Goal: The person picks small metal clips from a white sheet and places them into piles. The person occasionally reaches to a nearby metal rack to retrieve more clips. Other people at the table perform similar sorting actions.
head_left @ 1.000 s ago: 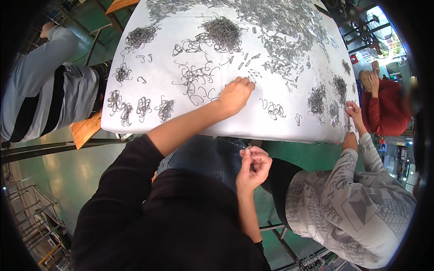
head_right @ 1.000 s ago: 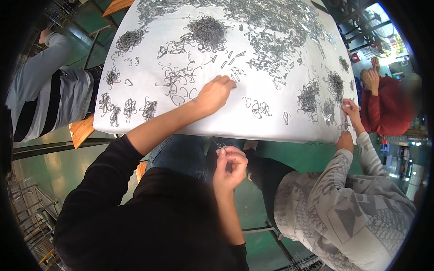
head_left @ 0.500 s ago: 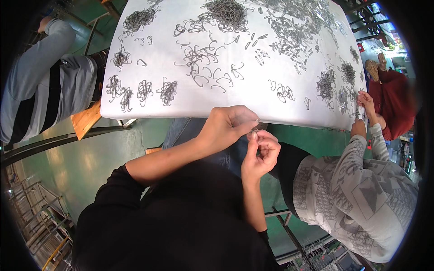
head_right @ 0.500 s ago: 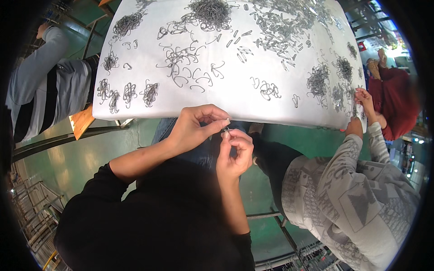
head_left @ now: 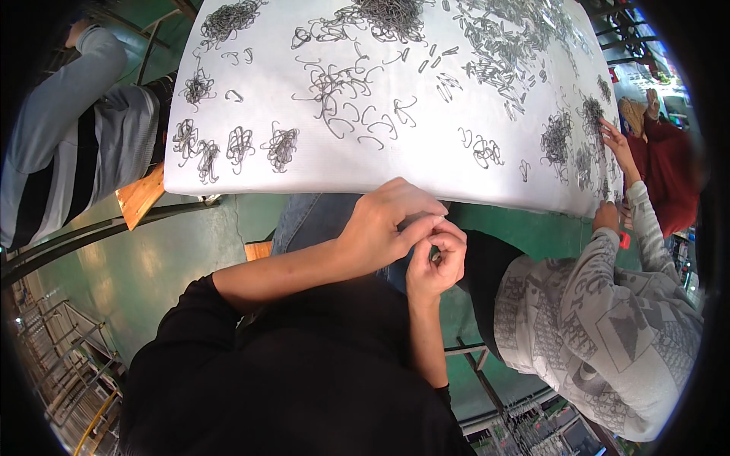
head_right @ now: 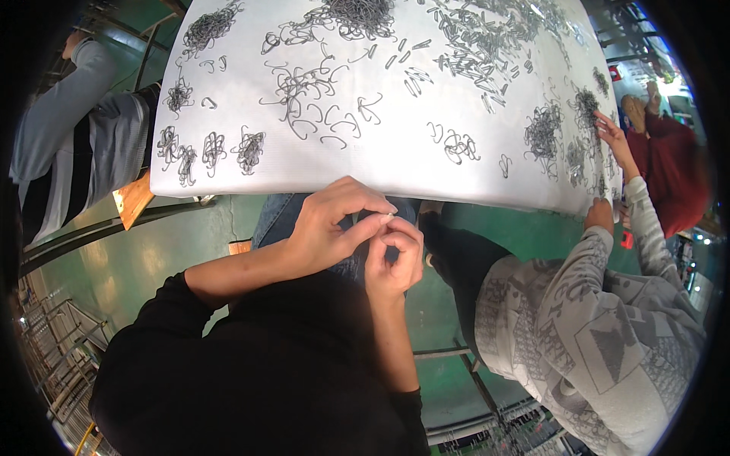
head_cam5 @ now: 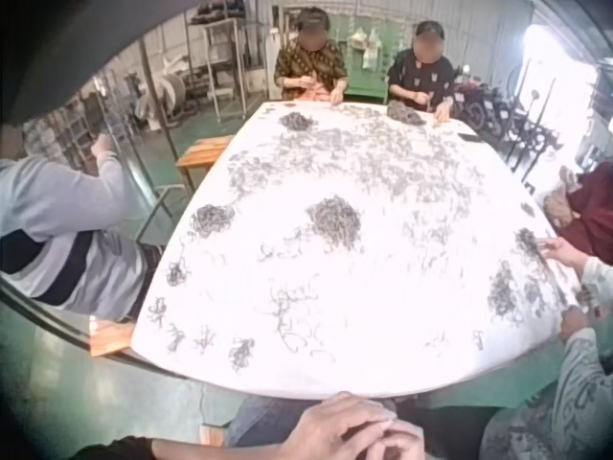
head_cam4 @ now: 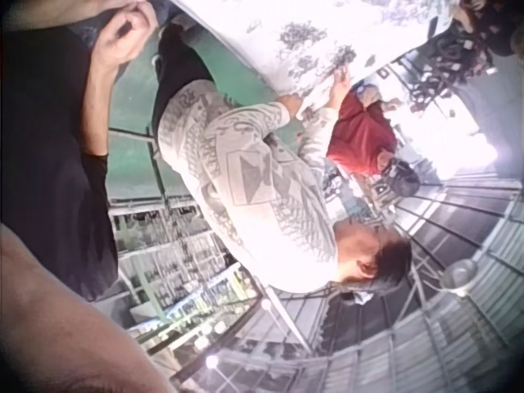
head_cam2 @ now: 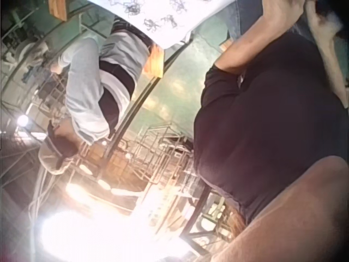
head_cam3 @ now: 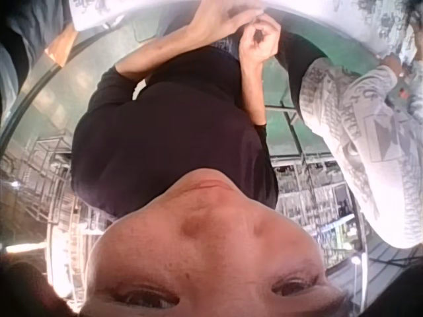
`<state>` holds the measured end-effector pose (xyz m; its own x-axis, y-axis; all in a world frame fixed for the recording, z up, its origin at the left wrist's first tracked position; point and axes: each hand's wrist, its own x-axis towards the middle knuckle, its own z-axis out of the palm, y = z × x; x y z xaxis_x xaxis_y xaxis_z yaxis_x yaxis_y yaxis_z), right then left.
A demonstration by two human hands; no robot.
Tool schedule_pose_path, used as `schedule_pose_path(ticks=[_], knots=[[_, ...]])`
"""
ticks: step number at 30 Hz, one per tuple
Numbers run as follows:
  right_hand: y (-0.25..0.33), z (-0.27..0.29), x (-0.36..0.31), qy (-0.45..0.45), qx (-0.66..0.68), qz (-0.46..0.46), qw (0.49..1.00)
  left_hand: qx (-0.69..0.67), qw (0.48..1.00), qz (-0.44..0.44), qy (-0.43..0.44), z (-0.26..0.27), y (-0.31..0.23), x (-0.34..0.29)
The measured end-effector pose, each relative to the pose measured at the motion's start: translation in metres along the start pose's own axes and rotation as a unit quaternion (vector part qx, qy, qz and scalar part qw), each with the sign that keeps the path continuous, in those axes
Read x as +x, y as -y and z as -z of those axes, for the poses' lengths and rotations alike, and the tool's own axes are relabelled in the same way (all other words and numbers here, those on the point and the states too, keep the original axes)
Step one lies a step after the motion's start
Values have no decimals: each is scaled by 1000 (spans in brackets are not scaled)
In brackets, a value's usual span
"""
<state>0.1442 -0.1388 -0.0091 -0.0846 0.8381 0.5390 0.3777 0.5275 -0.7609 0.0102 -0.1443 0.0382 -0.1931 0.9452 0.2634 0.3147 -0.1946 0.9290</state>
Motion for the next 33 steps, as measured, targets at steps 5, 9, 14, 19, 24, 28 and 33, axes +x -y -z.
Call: schedule_pose_path(ticks=[5, 9, 14, 19, 24, 28, 33], knots=[[-6, 2, -4, 18, -9, 26, 999, -8, 999, -43, 3, 0, 12, -2], [-7, 7, 4, 15, 58, 2, 998, -22, 998, -60, 4, -1, 28, -4], [-10, -7, 70, 79, 58, -113, 989, -42, 996, -66, 31, 1, 55, -5], [-14, -93, 143, 312, -2, -36, 949, -94, 992, -50, 72, 3, 75, -5], [-15, -160, 169, 413, -131, -21, 901, -90, 988, -99, 76, 5, 84, -4], [-13, -186, 173, 428, -205, -7, 880, -96, 987, -110, 60, 3, 85, -4], [-21, -197, 178, 475, -213, -35, 853, -93, 988, -111, 51, 1, 87, -4]])
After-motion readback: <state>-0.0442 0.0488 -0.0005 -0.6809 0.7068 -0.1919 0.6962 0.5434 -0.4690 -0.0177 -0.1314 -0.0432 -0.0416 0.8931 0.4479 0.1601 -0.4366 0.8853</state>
